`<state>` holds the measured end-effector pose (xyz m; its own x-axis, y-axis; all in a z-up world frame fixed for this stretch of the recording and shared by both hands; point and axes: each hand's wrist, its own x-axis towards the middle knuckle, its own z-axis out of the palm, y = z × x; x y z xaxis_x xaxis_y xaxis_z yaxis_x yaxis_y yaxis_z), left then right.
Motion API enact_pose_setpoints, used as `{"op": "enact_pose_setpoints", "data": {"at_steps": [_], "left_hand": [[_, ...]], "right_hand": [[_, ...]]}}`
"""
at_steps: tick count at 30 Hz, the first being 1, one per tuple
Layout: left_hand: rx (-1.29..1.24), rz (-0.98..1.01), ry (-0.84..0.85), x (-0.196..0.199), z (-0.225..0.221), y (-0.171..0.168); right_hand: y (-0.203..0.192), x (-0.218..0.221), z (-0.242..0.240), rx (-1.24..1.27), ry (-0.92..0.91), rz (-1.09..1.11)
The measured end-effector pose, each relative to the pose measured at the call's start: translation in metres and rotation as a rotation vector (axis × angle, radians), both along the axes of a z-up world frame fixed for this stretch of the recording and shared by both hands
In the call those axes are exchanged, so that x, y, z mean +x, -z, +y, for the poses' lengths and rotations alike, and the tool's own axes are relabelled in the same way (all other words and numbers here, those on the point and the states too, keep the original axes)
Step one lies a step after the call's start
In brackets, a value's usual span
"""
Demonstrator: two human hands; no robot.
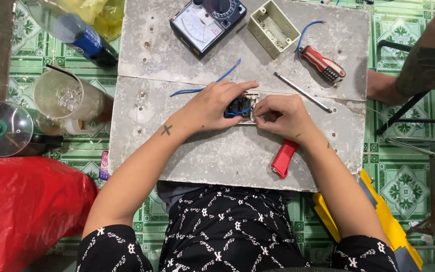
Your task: Stripping wire insulation and connecting wires to an electrical component using a screwdriver and a utility knife.
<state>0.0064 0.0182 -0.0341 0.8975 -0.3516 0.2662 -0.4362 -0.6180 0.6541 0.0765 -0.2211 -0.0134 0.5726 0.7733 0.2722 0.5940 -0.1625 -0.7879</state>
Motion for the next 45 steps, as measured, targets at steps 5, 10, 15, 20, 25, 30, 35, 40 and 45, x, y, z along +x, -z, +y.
{"op": "enact_pose_setpoints", "data": {"at_steps": [5, 10, 15, 20, 25, 30, 35, 40, 45], "left_hand": [[0.001, -0.005, -0.005, -0.001, 0.000, 0.003], [0.010, -0.002, -0.009, 0.000, 0.000, 0.005], [0.002, 0.014, 0.002, 0.000, -0.001, 0.003], [0.003, 0.012, 0.000, 0.000, -0.001, 0.002], [0.009, 0.007, -0.005, 0.000, -0.002, 0.004], [0.017, -0.011, -0.007, 0.001, -0.002, 0.008], [0.010, -0.016, -0.015, 0.003, -0.004, 0.010], [0.001, -0.007, -0.012, 0.003, -0.003, 0.009], [0.008, 0.009, -0.004, 0.003, -0.003, 0.007]], "right_hand": [[0.005, -0.001, 0.001, 0.007, -0.018, -0.007], [0.004, -0.002, 0.002, 0.013, -0.047, -0.053], [0.004, -0.004, 0.002, -0.016, -0.055, -0.117], [0.009, -0.004, 0.001, -0.022, -0.067, -0.166], [0.008, -0.006, 0.000, -0.050, -0.072, -0.247], [0.009, -0.008, -0.002, -0.106, -0.073, -0.396], [0.013, -0.009, -0.001, -0.133, -0.057, -0.472], [0.016, -0.007, -0.003, -0.118, -0.063, -0.422], [0.012, -0.008, -0.002, -0.099, -0.041, -0.307]]}}
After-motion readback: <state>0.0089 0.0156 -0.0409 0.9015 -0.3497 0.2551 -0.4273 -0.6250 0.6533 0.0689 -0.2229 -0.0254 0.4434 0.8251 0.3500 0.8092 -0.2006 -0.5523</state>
